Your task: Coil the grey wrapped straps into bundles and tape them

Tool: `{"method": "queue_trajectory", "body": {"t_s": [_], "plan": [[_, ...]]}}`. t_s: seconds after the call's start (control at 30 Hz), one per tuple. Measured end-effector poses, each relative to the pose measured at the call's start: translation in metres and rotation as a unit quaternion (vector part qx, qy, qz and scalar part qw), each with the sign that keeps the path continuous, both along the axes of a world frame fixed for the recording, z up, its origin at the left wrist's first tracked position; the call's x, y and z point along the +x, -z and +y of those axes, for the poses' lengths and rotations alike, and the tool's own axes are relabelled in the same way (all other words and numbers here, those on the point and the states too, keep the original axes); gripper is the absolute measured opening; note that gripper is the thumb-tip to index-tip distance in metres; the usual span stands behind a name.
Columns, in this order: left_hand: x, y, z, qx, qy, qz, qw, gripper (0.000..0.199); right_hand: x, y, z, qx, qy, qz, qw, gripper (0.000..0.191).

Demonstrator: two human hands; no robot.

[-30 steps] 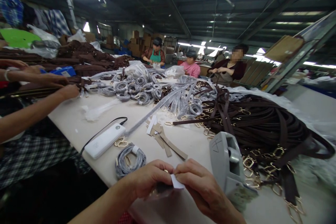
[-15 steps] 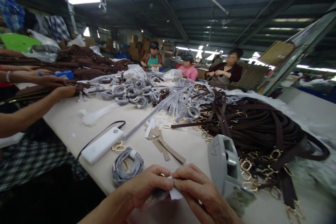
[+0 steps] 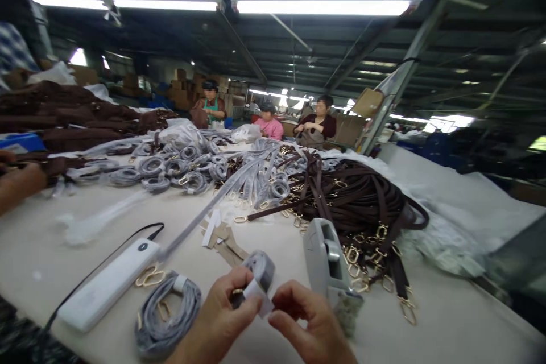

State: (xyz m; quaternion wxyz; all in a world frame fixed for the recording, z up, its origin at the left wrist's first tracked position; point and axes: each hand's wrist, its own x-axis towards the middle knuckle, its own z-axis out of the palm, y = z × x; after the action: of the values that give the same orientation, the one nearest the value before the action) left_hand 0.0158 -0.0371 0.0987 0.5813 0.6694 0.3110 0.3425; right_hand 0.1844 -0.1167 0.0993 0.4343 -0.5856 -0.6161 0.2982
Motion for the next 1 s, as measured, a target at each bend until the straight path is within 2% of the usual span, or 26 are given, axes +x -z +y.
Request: {"method": "queue_trajectory", "body": {"t_s": [0.1, 0.2, 0.27, 0.37, 0.43, 0.53, 0.63, 0.73, 0.83, 0.93, 1.0], "plan": [[-0.002, 0.005, 0.003, -0.019, -0.025, -0.013, 0.999, 0.028, 0.026, -0.008, -0.007, 0.040, 0.075, -0.115, 0.990, 0.014], [-0.005, 0.007, 0.009, -0.069, -0.054, -0.004, 0.996, 0.032, 0.082, -0.024, -0.016, 0.061, 0.205, -0.157, 0.964, 0.024], [-0.005, 0.008, 0.013, -0.078, -0.056, -0.001, 0.995, 0.032, 0.120, -0.032, -0.017, -0.006, 0.297, -0.120, 0.947, 0.025], [0.000, 0.011, 0.018, -0.044, -0.048, -0.005, 0.998, 0.030, 0.153, -0.033, -0.008, -0.090, 0.291, -0.067, 0.950, 0.030], [0.004, 0.014, 0.021, -0.011, -0.033, 0.006, 0.999, 0.029, 0.156, -0.027, -0.001, -0.145, 0.276, -0.021, 0.950, 0.035], [0.007, 0.018, 0.024, 0.027, -0.017, 0.028, 0.999, 0.028, 0.144, -0.022, 0.005, -0.225, 0.277, 0.056, 0.933, 0.039], [0.008, 0.020, 0.025, 0.066, -0.031, 0.042, 0.996, 0.025, 0.133, -0.024, 0.007, -0.264, 0.277, 0.117, 0.917, 0.032], [0.010, 0.023, 0.025, 0.105, -0.047, 0.052, 0.992, 0.022, 0.128, -0.032, 0.009, -0.268, 0.276, 0.147, 0.911, 0.021], [0.012, 0.027, 0.027, 0.133, -0.063, 0.045, 0.988, 0.020, 0.123, -0.043, 0.006, -0.254, 0.282, 0.159, 0.911, 0.020], [0.013, 0.028, 0.028, 0.119, -0.069, 0.026, 0.990, 0.020, 0.114, -0.055, -0.007, -0.216, 0.286, 0.172, 0.918, 0.024], [0.014, 0.027, 0.028, 0.078, -0.061, -0.001, 0.995, 0.022, 0.103, -0.055, -0.022, -0.199, 0.282, 0.179, 0.921, 0.026]]}}
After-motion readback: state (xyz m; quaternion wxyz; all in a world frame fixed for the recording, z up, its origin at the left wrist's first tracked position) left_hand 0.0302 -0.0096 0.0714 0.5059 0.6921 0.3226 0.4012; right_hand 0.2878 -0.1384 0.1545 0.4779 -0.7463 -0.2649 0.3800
